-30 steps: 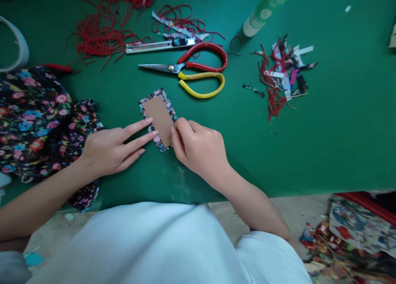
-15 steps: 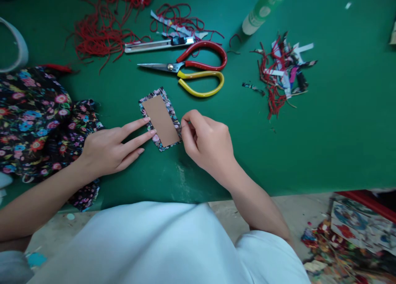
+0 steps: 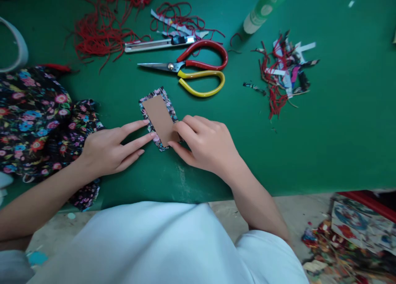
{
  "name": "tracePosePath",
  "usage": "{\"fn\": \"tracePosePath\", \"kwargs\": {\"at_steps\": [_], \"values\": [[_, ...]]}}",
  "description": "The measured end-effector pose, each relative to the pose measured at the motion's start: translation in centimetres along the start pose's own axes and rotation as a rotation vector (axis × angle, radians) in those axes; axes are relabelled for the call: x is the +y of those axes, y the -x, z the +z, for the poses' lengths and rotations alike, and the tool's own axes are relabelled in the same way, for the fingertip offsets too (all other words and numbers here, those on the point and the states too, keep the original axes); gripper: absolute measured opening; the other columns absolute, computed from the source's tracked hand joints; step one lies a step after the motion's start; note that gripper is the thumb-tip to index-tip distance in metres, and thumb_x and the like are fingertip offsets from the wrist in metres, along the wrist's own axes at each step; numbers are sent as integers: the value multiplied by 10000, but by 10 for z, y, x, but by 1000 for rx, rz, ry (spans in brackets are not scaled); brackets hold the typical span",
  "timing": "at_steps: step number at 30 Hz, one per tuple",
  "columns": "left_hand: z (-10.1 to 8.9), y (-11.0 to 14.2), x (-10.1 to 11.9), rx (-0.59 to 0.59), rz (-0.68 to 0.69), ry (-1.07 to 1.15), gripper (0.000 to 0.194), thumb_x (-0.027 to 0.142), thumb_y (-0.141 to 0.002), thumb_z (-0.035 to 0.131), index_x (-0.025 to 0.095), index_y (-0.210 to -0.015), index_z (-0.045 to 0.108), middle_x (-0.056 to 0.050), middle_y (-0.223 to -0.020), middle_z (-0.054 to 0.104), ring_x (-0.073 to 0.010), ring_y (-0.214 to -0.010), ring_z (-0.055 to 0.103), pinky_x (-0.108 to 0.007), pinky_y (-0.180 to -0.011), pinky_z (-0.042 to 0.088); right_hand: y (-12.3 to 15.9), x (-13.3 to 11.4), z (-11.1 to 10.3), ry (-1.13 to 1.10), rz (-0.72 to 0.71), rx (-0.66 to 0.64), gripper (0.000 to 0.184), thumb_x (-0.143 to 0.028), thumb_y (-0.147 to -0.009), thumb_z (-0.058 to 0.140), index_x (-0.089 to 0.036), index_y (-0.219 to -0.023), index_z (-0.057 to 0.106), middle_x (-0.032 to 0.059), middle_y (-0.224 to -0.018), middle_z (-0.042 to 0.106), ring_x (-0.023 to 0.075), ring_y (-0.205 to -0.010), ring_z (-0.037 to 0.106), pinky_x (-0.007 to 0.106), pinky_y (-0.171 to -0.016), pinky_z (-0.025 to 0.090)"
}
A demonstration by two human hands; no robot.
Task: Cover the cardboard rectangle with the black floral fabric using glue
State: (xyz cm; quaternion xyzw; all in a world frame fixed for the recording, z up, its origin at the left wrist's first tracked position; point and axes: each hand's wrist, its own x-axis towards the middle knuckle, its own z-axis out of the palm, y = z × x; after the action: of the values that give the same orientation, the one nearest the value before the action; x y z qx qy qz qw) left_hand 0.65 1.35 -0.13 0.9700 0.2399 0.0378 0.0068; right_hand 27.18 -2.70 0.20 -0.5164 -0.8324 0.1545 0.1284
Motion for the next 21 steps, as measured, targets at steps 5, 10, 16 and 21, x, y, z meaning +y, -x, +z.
{"fn": "tracePosePath", "kwargs": {"at_steps": [5, 10, 16, 21], "values": [[0, 1, -1, 35, 84, 31, 342, 325, -984, 524, 358, -1301, 650, -30, -1328, 687, -120, -668, 624, -286, -546, 430, -3, -1, 5, 93, -117, 18, 246, -422, -948, 543, -202, -1033, 612, 120, -1021, 680, 236, -857, 581, 352, -687, 474], [0, 1, 0, 19, 197, 50, 328, 354, -989, 538, 398, -1292, 657, 30, -1344, 681, -116, -640, 568, -290, -542, 425, -4, -2, 7, 127, -150, 51, 242, -379, -941, 549, -177, -1060, 608, 136, -1060, 670, 246, -873, 569, 363, -715, 496], [-3, -1, 2, -17, 180, 73, 341, 378, -999, 529, 397, -1320, 643, 22, -1377, 659, -129, -659, 562, -292, -556, 410, -4, 0, 8, 136, -142, 59, 255, -375, -950, 539, -159, -1067, 606, 144, -1061, 676, 243, -866, 567, 357, -708, 493], [-3, -2, 2, -25, 169, 92, 333, 368, -1003, 524, 403, -1309, 650, 28, -1395, 646, -121, -663, 570, -286, -559, 417, -4, 0, 9, 139, -122, 51, 257, -386, -969, 516, -167, -1065, 611, 138, -1057, 675, 238, -875, 566, 348, -713, 477]]}}
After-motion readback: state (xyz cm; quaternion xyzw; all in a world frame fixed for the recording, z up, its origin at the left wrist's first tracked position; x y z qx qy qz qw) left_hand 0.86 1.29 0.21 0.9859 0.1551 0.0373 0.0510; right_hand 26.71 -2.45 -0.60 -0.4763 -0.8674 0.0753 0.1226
